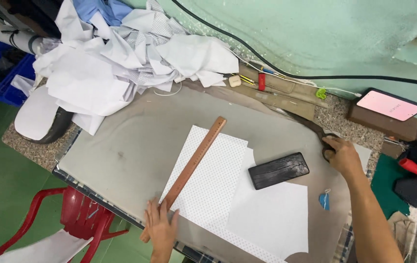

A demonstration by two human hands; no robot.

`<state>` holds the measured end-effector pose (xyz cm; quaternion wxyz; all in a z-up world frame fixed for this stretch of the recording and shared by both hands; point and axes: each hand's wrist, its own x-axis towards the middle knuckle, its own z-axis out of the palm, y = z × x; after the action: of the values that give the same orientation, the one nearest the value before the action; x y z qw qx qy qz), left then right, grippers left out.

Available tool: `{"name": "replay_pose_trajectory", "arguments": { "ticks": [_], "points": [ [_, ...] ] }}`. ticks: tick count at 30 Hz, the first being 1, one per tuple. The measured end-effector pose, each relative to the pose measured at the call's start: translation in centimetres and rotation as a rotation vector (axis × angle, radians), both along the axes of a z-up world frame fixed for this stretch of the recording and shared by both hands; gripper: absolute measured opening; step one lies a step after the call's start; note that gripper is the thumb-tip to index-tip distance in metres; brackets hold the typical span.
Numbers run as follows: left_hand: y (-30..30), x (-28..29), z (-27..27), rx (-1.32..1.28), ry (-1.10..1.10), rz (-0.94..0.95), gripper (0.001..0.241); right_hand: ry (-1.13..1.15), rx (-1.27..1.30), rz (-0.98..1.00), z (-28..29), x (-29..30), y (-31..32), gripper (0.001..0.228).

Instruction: A person is seen cutting fabric with scissors, ironing the pieces to remove wrinkles, and then marking measurements on the fabric using a ruler and chalk.

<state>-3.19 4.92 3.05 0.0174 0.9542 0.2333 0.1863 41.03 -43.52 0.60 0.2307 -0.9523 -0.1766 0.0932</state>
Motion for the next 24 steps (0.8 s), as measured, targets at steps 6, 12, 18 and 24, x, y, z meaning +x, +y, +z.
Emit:
{"name": "replay_pose_trajectory", "arguments": {
  "ticks": [6, 12, 18, 24],
  "points": [
    [2.7, -2.1, -2.8, -0.044, -0.144, 0.142, 0.047, -0.537, 0.071, 0.183, 5.3, -11.1, 9.9, 0.056],
    [9.8, 2.3, -2.5, 0.062, -0.13, 0.016, 0.037, -0.58, -0.305, 0.355, 0.6, -13.7, 13.3, 0.059],
    [20.6, 13.2, -1.7, 0.261, -0.226, -0.096, 0.028, -0.639, -0.259, -0.11, 4.0, -23.5, 19.5, 0.055],
    [11.3, 12.7, 1.3, 0.027, -0.263, -0.799, 0.026, -0.478, -0.225, -0.34, 1.5, -41.5, 21.5, 0.049]
  ]
}}
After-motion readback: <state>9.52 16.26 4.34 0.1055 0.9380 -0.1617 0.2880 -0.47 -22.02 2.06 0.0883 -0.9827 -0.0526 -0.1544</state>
